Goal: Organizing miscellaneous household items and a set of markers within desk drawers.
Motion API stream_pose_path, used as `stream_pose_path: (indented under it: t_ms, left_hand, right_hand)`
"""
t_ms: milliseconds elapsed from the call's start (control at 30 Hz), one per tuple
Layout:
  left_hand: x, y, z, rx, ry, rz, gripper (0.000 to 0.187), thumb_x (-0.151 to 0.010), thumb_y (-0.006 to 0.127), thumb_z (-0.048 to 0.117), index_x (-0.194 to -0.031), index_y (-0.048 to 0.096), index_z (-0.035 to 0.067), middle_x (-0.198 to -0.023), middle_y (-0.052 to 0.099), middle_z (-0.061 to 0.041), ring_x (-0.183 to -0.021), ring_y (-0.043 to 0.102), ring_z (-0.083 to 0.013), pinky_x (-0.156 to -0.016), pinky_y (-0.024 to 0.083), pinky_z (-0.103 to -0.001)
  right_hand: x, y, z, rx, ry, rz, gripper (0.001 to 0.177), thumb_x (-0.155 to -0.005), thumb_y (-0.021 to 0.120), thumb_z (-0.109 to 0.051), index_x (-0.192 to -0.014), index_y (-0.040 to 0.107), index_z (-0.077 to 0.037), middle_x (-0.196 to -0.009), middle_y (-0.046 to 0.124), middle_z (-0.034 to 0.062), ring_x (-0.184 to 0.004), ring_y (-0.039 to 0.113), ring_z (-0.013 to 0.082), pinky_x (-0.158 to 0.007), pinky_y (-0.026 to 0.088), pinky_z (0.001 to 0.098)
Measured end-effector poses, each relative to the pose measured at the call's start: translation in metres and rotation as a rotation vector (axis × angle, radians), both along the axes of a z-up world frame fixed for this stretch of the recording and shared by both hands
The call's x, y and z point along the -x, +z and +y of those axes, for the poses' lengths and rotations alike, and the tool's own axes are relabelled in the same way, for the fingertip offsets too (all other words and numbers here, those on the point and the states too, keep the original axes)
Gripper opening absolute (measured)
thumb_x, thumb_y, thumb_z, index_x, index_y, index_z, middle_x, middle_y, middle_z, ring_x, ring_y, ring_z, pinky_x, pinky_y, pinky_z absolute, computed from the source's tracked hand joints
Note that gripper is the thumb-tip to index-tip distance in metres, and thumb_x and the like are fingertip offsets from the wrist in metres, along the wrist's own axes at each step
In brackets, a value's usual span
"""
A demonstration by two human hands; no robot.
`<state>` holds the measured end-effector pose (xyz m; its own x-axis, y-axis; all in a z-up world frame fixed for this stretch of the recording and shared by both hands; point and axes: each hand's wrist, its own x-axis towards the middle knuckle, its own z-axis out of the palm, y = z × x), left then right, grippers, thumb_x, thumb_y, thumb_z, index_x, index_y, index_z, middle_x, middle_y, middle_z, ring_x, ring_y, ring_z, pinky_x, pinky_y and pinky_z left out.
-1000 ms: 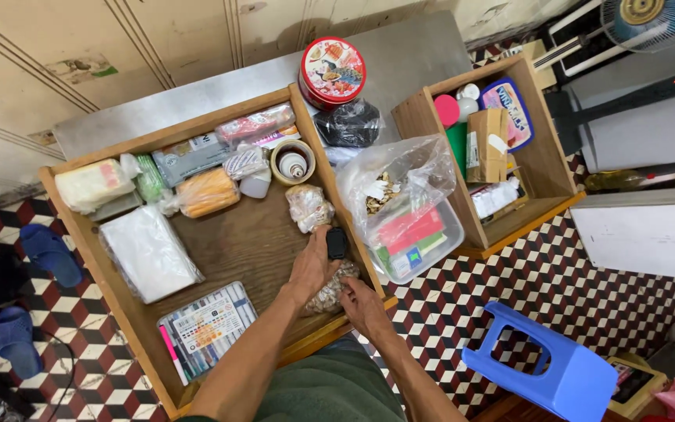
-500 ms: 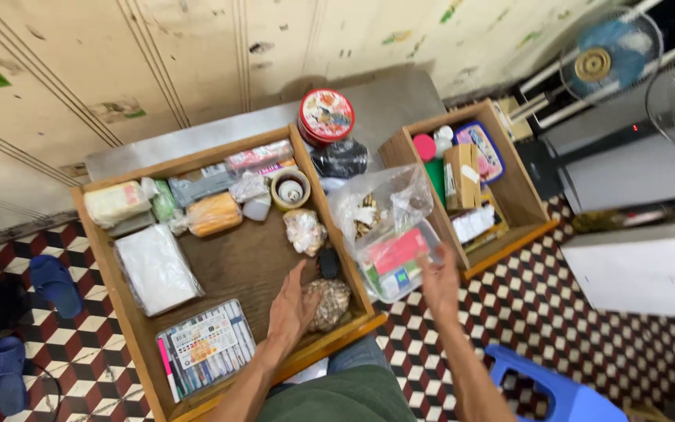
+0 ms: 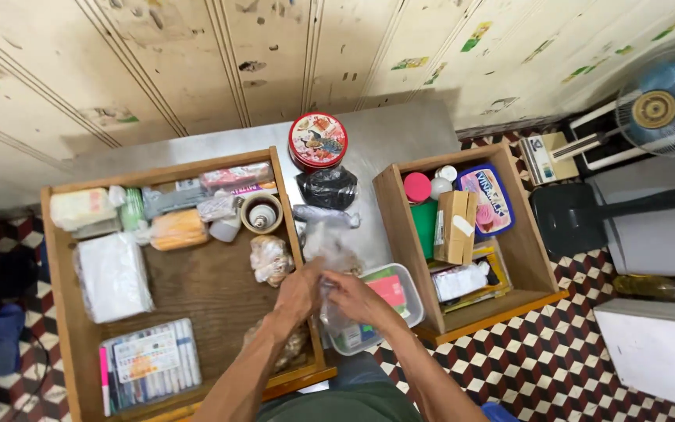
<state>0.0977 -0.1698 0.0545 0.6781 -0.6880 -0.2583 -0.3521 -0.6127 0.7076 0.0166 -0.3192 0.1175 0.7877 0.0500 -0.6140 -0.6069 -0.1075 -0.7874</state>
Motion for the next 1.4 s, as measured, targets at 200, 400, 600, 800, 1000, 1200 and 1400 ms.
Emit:
stream_pose_path:
  t_ms: [200, 400, 600, 800, 1000, 1200, 1400]
  left_hand:
    - [0.019, -0.007, -0.090, 0.188, 0.325, 0.302, 0.025, -0.094, 0.062, 0.021, -0.111, 0.072, 0.006, -0.094, 0.074, -0.024, -0.088, 0.074, -0.0390, -0.079, 0.058, -0.045]
    - [0.011, -0.009, -0.098, 0.345, 0.139, 0.361, 0.030, -0.091, 0.062, 0.024, -0.102, 0.074, -0.001, -0.107, 0.070, -0.021, -0.092, 0.071, -0.0326, -0.083, 0.058, -0.043]
    - [-0.040, 0.034, -0.055, -0.041, 0.338, 0.212, 0.031, -0.093, 0.064, 0.030, -0.116, 0.071, 0.009, -0.119, 0.067, -0.019, -0.102, 0.070, -0.0353, -0.087, 0.057, -0.045]
    - [-0.106, 0.000, -0.101, 0.104, 0.360, -0.176, 0.065, -0.086, 0.076, 0.022, -0.143, 0.051, 0.001, -0.133, 0.057, -0.022, -0.125, 0.053, -0.0397, -0.106, 0.047, -0.046]
    - [-0.132, -0.015, -0.157, -0.232, -0.008, -0.415, 0.094, -0.070, 0.084, 0.026, -0.151, 0.042, 0.008, -0.141, 0.052, -0.017, -0.126, 0.049, -0.0349, -0.101, 0.039, -0.054]
    - [-0.147, -0.072, -0.164, -0.279, 0.065, -0.468, 0.016, -0.097, 0.068, 0.015, -0.113, 0.071, 0.012, -0.117, 0.068, -0.010, -0.121, 0.061, -0.0289, -0.106, 0.046, -0.048]
    - [-0.153, -0.002, -0.152, 0.254, 0.427, -0.347, 0.023, -0.090, 0.070, 0.020, -0.108, 0.076, 0.005, -0.095, 0.072, -0.020, -0.092, 0.067, -0.0383, -0.084, 0.053, -0.048]
  right_hand:
    - [0.031, 0.009, -0.052, 0.411, -0.222, -0.305, 0.069, -0.079, 0.067, -0.002, -0.145, 0.046, -0.006, -0.132, 0.060, 0.0160, -0.115, 0.063, 0.0278, -0.092, 0.056, 0.0362]
    - [0.008, 0.037, -0.066, 0.712, -0.052, -0.512, 0.092, -0.065, 0.066, 0.013, -0.151, 0.036, -0.002, -0.153, 0.040, 0.0245, -0.134, 0.049, 0.0434, -0.104, 0.050, 0.0469]
    - [-0.004, -0.115, -0.110, 0.912, 0.320, -0.339, 0.052, -0.078, 0.065, 0.006, -0.128, 0.068, -0.009, -0.132, 0.064, 0.0189, -0.123, 0.063, 0.0371, -0.103, 0.053, 0.0434]
    - [-0.052, -0.088, -0.106, 0.804, 0.533, -0.035, 0.053, -0.080, 0.072, -0.005, -0.131, 0.066, -0.012, -0.135, 0.062, 0.0136, -0.121, 0.063, 0.0338, -0.102, 0.052, 0.0425]
    - [-0.031, -0.093, -0.115, 0.681, 0.477, 0.016, 0.068, -0.080, 0.077, -0.016, -0.143, 0.051, -0.012, -0.149, 0.048, 0.0132, -0.132, 0.054, 0.0342, -0.109, 0.046, 0.0409]
    - [0.000, 0.009, -0.127, 0.481, 0.085, -0.077, 0.085, -0.080, 0.070, -0.005, -0.157, 0.035, -0.016, -0.169, 0.019, 0.0107, -0.136, 0.048, 0.0329, -0.108, 0.041, 0.0488]
    - [0.059, -0.056, -0.182, 0.237, -0.545, -0.463, 0.046, -0.096, 0.060, -0.004, -0.142, 0.054, -0.001, -0.154, 0.051, 0.0140, -0.122, 0.064, 0.0252, -0.104, 0.050, 0.0318]
